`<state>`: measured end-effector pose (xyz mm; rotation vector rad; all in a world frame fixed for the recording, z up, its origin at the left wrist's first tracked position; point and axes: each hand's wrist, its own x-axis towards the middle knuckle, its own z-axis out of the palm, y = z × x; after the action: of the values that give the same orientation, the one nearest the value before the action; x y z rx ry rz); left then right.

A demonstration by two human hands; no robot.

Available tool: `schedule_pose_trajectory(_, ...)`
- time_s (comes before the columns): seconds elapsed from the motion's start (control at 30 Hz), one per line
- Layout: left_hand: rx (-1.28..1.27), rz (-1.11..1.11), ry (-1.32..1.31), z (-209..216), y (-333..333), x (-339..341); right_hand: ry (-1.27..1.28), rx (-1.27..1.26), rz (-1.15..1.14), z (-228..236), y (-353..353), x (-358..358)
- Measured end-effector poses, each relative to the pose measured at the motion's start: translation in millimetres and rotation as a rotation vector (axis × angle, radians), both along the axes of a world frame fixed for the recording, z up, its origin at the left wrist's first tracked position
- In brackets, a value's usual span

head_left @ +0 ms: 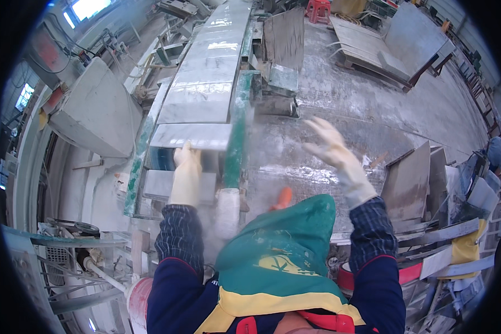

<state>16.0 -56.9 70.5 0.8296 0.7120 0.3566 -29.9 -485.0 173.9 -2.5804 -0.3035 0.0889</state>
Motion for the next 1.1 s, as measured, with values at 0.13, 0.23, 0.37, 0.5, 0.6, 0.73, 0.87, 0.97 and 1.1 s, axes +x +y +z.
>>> schedule_pose_trajectory(0.13, -0.023, 0.049, 0.031, -28.1, 20.4, 18.6, -0.064, 0.059, -0.464, -33.9, -139.6, -85.9)
schedule_pose_trajectory(0.23, 0.010, 0.020, 0.074, -36.8, 23.5, 22.0, 0.007, 0.608, -0.783, -54.4, -218.3, -190.1)
schedule_pose_trajectory(0.37, 0.023, 0.054, 0.078, -38.8, 22.2, 25.3, -0.134, 0.258, -1.156, -60.5, -286.2, -330.8)
schedule_pose_trajectory(0.5, 0.056, 0.073, 0.144, -40.9, 21.5, 38.8, -0.142, -0.071, -1.463, -64.9, -317.6, -434.8)
schedule_pose_trajectory(0.6, 0.098, 0.093, 0.171, -46.7, 22.6, 49.4, -0.251, -0.265, -1.523, -86.7, -327.4, -480.7)
schedule_pose_trajectory(0.73, 0.087, 0.073, 0.146, -56.8, 31.1, 51.3, -0.300, -0.462, -1.511, -126.5, -327.1, -497.9)
schedule_pose_trajectory(0.87, 0.101, 0.026, 0.137, -62.3, 38.8, 53.2, -0.301, -0.593, -1.433, -141.3, -320.3, -493.5)
schedule_pose_trajectory(0.97, 0.013, 0.057, 0.025, -60.3, 37.3, 54.2, -0.211, -0.676, -1.472, -138.6, -312.6, -494.0)
schedule_pose_trajectory(1.1, 0.169, -0.034, 0.101, -41.0, 31.5, 45.1, -0.197, -0.666, -1.459, -137.9, -307.1, -494.9)
